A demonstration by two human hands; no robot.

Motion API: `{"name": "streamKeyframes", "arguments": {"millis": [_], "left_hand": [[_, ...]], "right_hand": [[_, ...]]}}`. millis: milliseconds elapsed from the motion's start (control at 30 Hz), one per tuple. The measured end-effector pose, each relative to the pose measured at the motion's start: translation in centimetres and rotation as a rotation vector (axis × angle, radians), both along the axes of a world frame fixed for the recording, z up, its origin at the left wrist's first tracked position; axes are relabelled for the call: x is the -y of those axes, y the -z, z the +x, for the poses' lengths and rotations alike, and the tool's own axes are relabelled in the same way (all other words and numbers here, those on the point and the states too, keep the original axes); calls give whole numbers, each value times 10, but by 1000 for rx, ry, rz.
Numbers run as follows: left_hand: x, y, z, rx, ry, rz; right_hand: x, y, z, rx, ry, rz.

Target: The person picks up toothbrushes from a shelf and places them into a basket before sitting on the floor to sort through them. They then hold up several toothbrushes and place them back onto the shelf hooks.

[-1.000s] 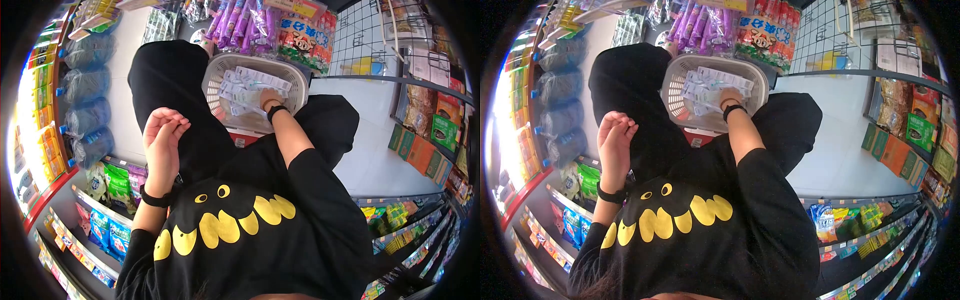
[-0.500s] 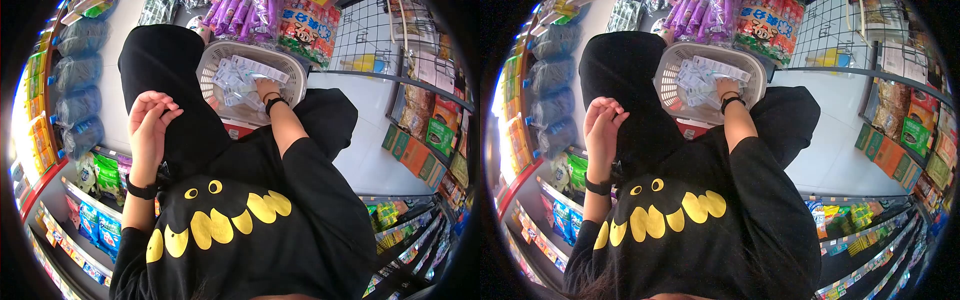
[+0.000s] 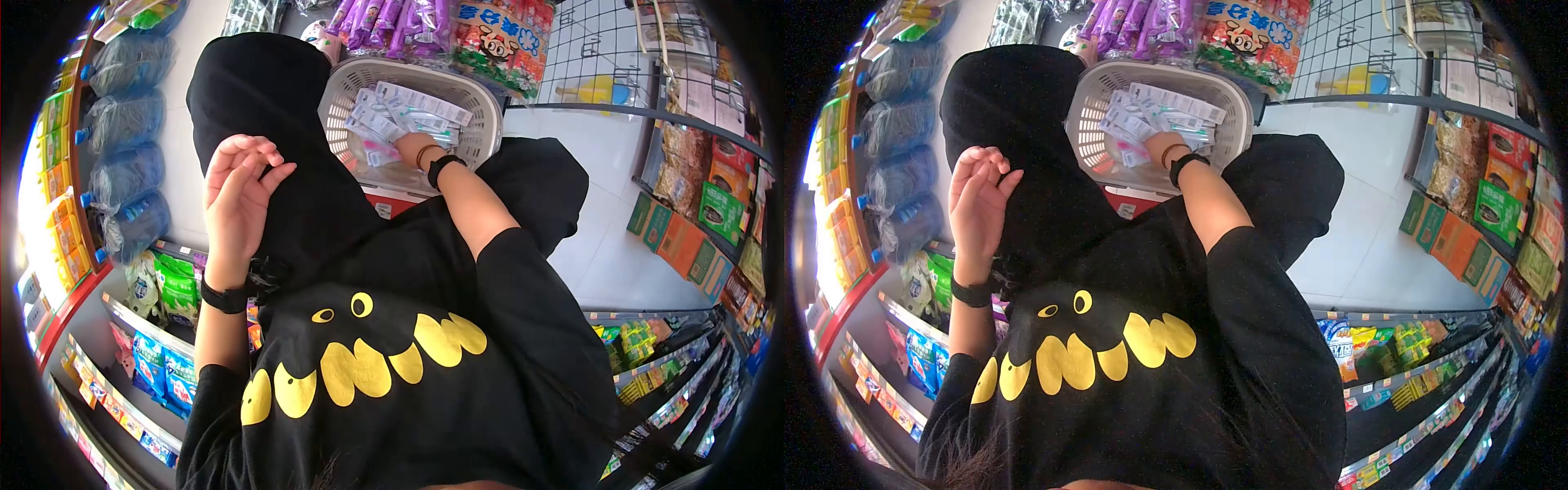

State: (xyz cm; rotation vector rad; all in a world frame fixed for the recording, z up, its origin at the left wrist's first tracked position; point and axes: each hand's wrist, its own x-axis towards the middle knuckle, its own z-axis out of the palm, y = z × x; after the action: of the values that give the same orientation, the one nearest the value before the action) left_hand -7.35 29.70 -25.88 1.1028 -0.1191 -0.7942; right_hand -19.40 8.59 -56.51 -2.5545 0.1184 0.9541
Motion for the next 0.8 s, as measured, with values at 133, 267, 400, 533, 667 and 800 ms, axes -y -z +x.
{"name": "streamKeyframes", "arguments": {"millis": [133,267,400,533,667,800], "left_hand": [[-2,2,1,-7,-15,-10],[-1,0,2,-20,-36,-7],[-5,1,1,-47,-47,-22],[-8,4,2,-62,-49,-23],[-10,4,4,-56,-55,-28],[-13,4,6,-72,-63,-38]], "right_hand": [[-7,-3,0,-73,-16,185],[-6,7,4,89,120,-86],[-9,14,2,179,182,-210],[-21,14,4,116,252,-213],[-30,21,3,139,322,-291],[-26,26,1,2,145,-260]]}}
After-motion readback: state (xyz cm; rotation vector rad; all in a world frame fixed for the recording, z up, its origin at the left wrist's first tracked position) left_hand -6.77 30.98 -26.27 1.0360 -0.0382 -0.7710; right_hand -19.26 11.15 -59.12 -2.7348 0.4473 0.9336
